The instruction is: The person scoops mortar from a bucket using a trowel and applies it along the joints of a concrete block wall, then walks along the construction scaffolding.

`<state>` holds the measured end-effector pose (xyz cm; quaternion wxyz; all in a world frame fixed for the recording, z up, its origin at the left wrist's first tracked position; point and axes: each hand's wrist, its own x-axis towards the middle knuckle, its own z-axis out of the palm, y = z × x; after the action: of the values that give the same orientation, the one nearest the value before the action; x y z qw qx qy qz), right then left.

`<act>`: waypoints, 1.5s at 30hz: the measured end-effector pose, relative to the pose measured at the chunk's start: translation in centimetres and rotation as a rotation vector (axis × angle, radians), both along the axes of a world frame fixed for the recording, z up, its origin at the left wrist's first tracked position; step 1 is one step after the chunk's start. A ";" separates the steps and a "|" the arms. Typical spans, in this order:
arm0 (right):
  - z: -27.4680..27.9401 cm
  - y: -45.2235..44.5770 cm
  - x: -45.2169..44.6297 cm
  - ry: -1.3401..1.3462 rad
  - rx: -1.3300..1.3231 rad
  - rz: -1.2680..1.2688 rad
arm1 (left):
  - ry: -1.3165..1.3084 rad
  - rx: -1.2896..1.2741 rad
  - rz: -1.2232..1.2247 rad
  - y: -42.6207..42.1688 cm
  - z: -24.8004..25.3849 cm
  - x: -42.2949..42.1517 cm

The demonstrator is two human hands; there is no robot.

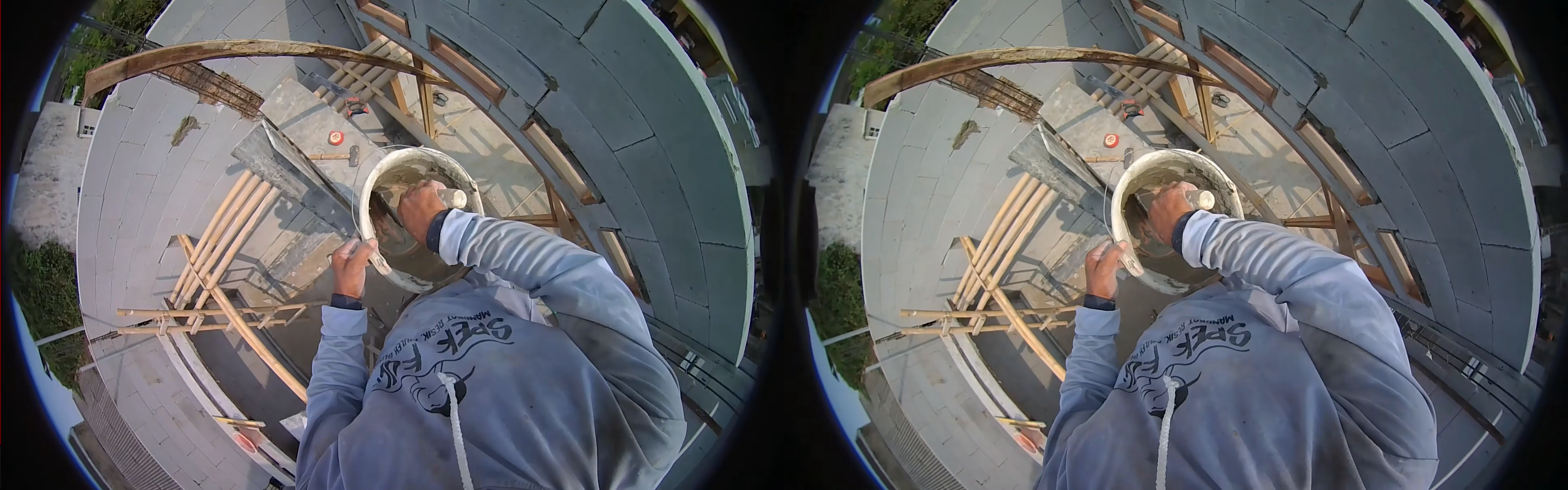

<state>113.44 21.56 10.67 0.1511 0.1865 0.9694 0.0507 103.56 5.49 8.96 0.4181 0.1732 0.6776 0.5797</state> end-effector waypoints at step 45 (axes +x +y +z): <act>-3.3 1.2 6.6 -0.099 0.076 0.029 | 0.284 0.058 -0.135 3.2 0.2 0.0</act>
<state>120.07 22.73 7.35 0.1909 0.1754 0.9608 0.0987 103.52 8.71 9.15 0.3508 0.3105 0.6996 0.5395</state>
